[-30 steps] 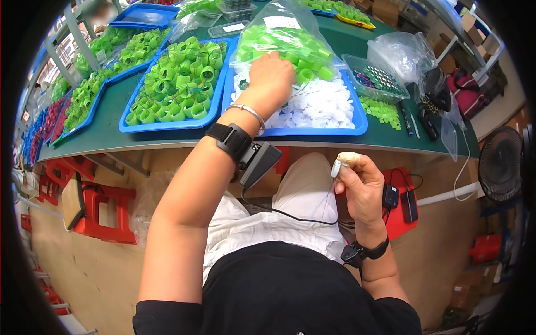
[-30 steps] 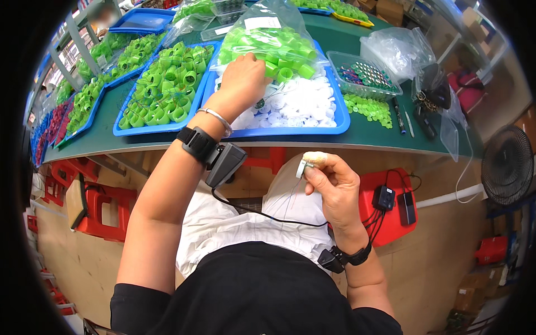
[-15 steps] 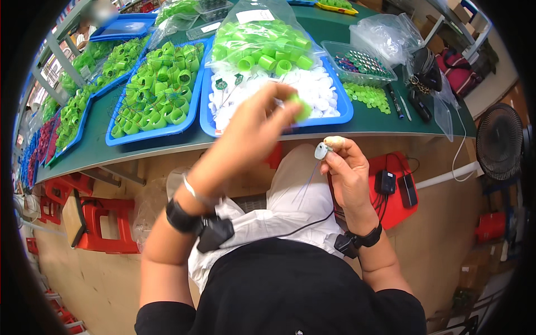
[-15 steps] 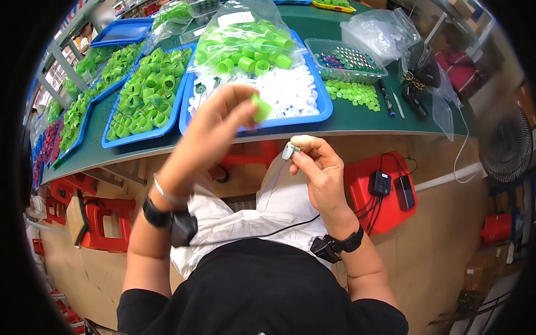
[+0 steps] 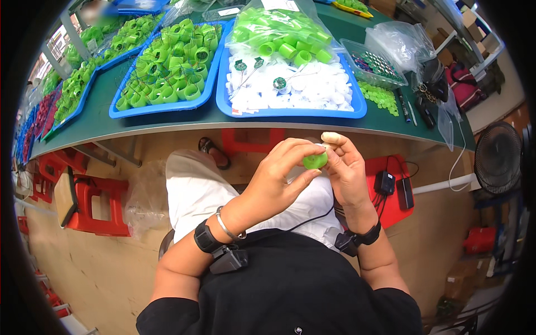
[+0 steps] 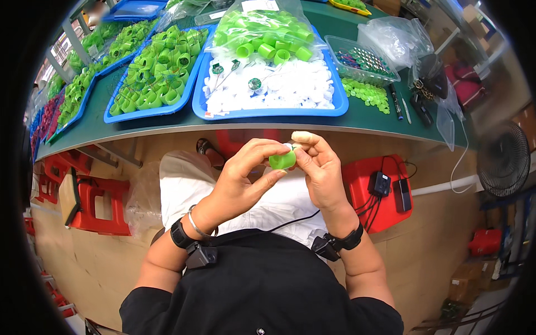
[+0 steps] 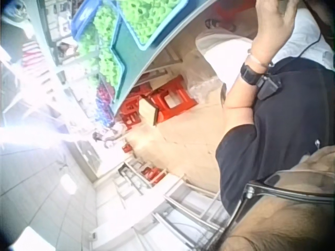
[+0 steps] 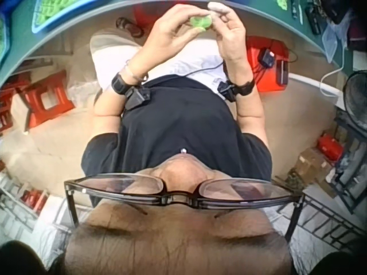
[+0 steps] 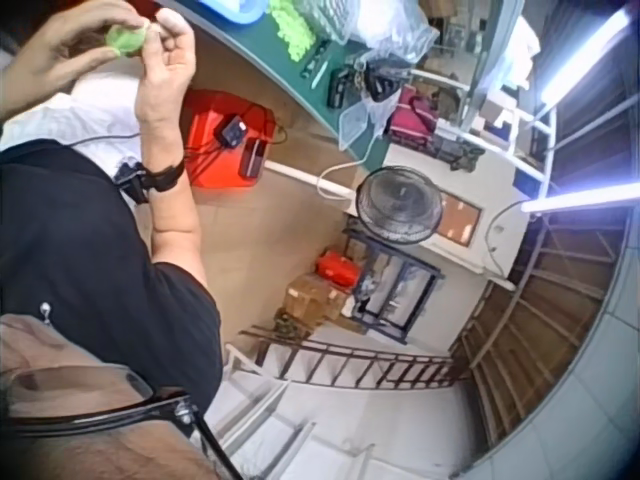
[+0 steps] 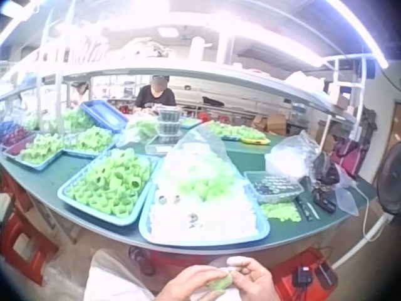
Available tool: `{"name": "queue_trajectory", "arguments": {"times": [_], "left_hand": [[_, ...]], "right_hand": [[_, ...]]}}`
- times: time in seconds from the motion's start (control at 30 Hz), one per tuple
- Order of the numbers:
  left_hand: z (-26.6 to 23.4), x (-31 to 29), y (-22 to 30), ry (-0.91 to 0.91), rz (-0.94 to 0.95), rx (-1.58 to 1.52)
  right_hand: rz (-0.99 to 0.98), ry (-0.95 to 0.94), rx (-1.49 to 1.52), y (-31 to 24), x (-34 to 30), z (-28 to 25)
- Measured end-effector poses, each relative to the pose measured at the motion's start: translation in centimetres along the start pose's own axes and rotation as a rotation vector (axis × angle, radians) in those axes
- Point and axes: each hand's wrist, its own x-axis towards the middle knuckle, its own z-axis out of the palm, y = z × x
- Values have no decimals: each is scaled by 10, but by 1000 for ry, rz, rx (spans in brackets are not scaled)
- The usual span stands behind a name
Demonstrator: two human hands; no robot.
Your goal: Assembling small green plastic caps and white components at a factory workbench.
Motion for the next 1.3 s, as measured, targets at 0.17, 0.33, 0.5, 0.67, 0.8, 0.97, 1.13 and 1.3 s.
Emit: {"name": "queue_trajectory", "arguments": {"times": [0.17, 0.33, 0.5, 0.67, 0.8, 0.97, 1.13, 1.3], "left_hand": [[-2, -2, 2, 85, 46, 65], [-3, -6, -2, 102, 91, 186], [-6, -9, 2, -29, 51, 230], [-2, -9, 0, 22, 224, 264], [-2, -10, 0, 10, 252, 256], [-2, -13, -9, 32, 233, 243], [7, -17, -8, 201, 130, 236], [13, -17, -3, 212, 122, 285]], "right_hand": [[161, -109, 114, 1, 3, -12], [222, -158, 104, 4, 1, -13], [239, -143, 40, 6, -1, -11], [302, -218, 110, 6, 1, -25], [357, -248, 165, 6, 1, -26], [320, -251, 197, 10, 2, -26], [236, -219, 221, 19, -2, -16], [196, -226, 282, 27, -5, -16]]}}
